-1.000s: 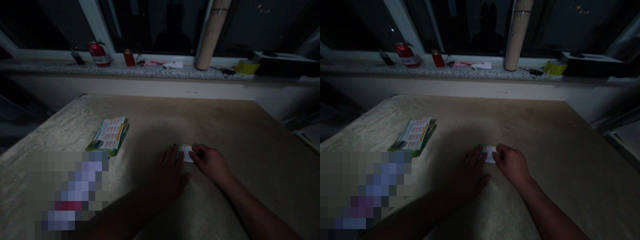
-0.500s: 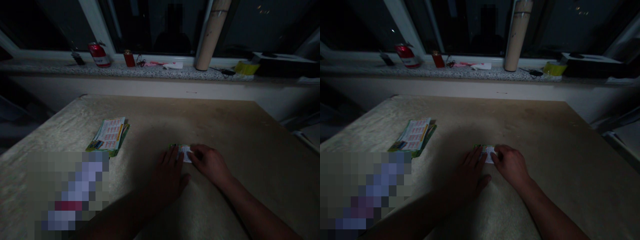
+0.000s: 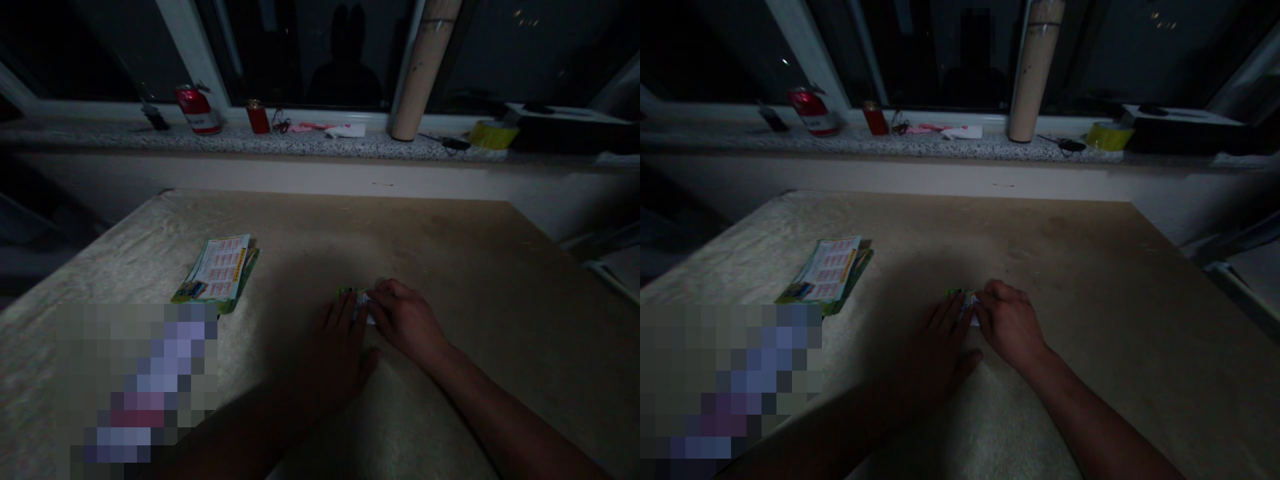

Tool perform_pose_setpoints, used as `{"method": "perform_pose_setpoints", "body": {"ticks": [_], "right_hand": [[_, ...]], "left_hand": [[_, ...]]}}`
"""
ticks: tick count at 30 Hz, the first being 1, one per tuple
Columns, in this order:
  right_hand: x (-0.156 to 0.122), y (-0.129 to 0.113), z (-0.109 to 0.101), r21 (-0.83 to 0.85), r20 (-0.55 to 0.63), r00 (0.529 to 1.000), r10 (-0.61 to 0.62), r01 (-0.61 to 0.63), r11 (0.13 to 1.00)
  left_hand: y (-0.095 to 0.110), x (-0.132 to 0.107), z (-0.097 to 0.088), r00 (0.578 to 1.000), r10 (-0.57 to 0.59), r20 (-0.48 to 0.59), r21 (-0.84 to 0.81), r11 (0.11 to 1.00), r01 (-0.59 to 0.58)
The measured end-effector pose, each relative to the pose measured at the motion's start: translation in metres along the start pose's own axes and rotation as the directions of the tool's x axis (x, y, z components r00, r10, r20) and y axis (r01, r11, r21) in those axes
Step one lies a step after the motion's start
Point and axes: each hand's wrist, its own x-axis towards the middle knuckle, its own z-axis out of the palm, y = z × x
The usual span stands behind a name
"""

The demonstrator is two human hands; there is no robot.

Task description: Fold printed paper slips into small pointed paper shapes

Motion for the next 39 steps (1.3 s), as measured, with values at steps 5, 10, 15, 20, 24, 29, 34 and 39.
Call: {"method": "perform_pose_setpoints", "body": {"ticks": [5,10,15,20,24,29,34,39], "right_hand": [[-0.001,0.000,0.000,-0.045,0.016,1.000,-0.013,0.014,0.999],[-0.002,-0.001,0.000,-0.065,0.009,1.000,-0.023,0.024,0.998],[-0.001,-0.001,0.000,-0.066,0.007,1.000,-0.019,0.020,0.998],[-0.001,-0.002,-0.001,-0.061,0.020,1.000,-0.006,0.007,0.998],[0.000,-0.003,-0.003,-0.054,0.037,0.999,0.004,-0.002,0.999],[0.000,-0.005,-0.004,-0.071,0.056,0.998,0.021,-0.017,0.997],[0.000,-0.005,-0.005,-0.077,0.061,0.997,0.039,-0.034,0.996],[-0.001,-0.007,-0.004,-0.079,0.044,0.998,0.049,-0.046,0.996]], "left_hand": [[-0.001,-0.002,0.005,0.998,0.010,-0.057,-0.007,1.000,-0.010],[-0.001,-0.002,0.004,0.999,0.000,-0.051,-0.023,1.000,-0.002],[-0.002,-0.001,0.004,0.999,0.015,-0.046,-0.011,1.000,-0.015],[-0.001,-0.001,0.002,0.999,0.005,-0.042,0.000,1.000,-0.005],[-0.001,-0.002,-0.003,1.000,0.009,-0.021,-0.002,1.000,-0.009],[-0.002,-0.004,-0.004,0.999,0.019,-0.035,0.014,1.000,-0.019],[-0.003,-0.013,-0.004,0.999,0.016,-0.031,0.024,1.000,-0.016],[-0.006,-0.025,-0.006,0.999,0.017,-0.034,0.049,0.999,-0.015]]}}
